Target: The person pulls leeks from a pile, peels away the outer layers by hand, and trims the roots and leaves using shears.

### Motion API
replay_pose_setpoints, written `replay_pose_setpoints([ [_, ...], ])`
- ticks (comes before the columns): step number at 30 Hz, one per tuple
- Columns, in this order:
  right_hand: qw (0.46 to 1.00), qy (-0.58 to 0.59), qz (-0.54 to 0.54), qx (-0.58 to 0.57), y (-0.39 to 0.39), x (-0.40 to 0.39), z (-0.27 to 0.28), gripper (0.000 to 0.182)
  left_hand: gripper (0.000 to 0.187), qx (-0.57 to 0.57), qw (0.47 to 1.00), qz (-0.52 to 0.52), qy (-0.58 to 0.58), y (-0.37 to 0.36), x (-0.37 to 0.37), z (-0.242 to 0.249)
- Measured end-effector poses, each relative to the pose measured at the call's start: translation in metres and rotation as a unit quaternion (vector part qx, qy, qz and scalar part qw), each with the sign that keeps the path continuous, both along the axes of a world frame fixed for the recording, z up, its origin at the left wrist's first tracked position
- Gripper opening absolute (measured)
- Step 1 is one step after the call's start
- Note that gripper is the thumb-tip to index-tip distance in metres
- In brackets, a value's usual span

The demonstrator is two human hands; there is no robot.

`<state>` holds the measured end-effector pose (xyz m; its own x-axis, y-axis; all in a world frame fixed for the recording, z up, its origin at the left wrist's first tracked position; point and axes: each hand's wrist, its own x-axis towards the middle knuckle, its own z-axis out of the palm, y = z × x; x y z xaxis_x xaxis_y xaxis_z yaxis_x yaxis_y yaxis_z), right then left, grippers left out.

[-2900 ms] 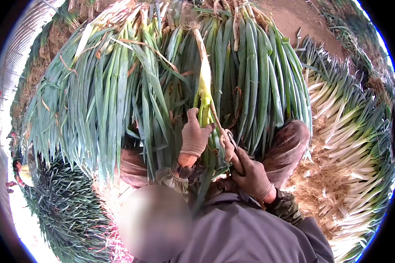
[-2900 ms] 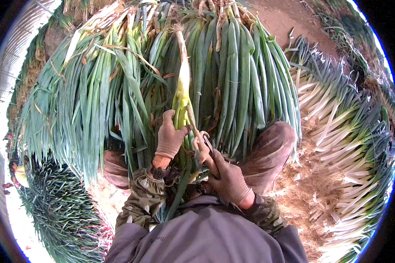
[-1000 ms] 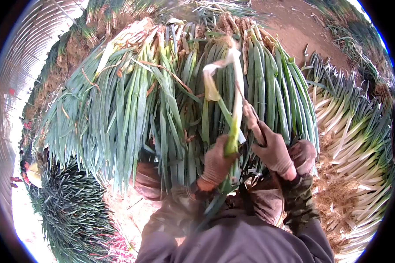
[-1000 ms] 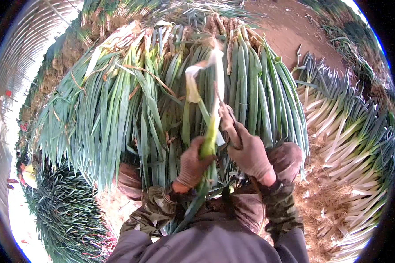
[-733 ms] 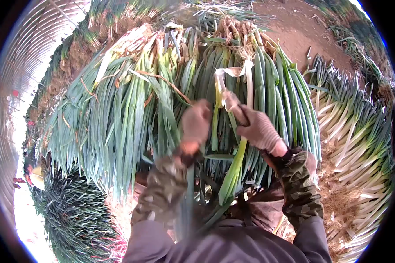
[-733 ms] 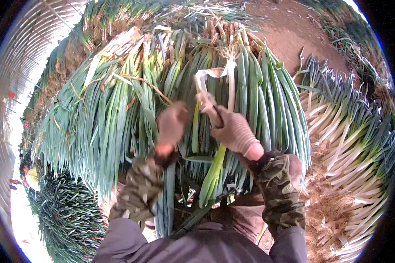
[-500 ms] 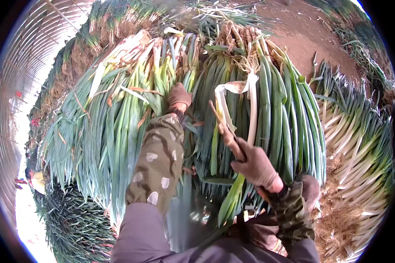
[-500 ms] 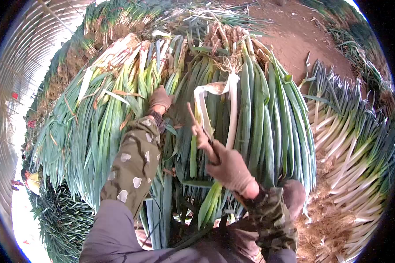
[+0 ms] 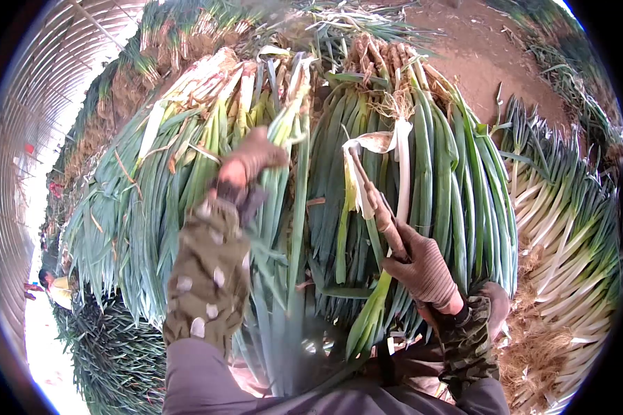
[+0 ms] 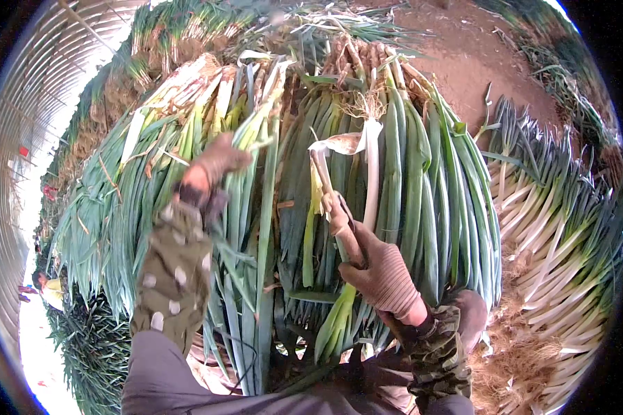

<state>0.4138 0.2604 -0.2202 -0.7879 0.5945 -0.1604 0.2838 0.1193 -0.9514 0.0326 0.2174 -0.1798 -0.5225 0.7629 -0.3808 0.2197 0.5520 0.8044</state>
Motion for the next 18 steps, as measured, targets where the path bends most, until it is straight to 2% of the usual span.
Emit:
replay_pose_setpoints([
  [1, 1.0, 0.006, -0.007, 0.002, -0.004, 0.002, 0.006, 0.069, 0.057, 0.08, 0.994, 0.03, -0.065, -0.025, 0.036, 0.007],
  [3, 1.0, 0.017, -0.023, 0.002, -0.017, 0.008, 0.016, 0.069, 0.061, 0.066, 0.994, 0.021, -0.081, -0.067, 0.086, 0.017],
  [5, 0.999, -0.017, -0.012, 0.028, -0.035, 0.021, 0.023, 0.071, 0.06, 0.011, 0.998, -0.006, 0.064, -0.1, 0.13, 0.0],
  [7, 0.997, -0.007, -0.039, 0.068, -0.06, 0.036, 0.014, 0.074, 0.058, 0.035, 0.969, -0.066, 0.236, -0.132, 0.169, -0.035],
  [9, 0.994, -0.052, -0.054, 0.083, -0.083, 0.056, 0.013, 0.077, 0.053, 0.117, 0.957, -0.055, 0.261, -0.155, 0.211, -0.053],
  [11, 0.991, -0.08, -0.052, 0.095, -0.108, 0.076, 0.008, 0.078, 0.048, 0.127, 0.946, -0.038, 0.296, -0.164, 0.248, -0.067],
  [13, 0.989, -0.094, -0.053, 0.1, -0.13, 0.093, 0.001, 0.08, 0.046, 0.108, 0.951, -0.012, 0.288, -0.17, 0.26, -0.073],
  [15, 0.988, -0.103, -0.073, 0.092, -0.145, 0.105, -0.004, 0.078, 0.044, 0.125, 0.969, 0.023, 0.213, -0.17, 0.253, -0.071],
  [16, 0.988, -0.112, -0.066, 0.088, -0.149, 0.108, -0.004, 0.077, 0.043, 0.138, 0.967, 0.033, 0.212, -0.169, 0.248, -0.075],
  [18, 0.988, -0.124, -0.051, 0.081, -0.156, 0.107, -0.004, 0.076, 0.044, 0.151, 0.968, 0.015, 0.198, -0.167, 0.23, -0.094],
])
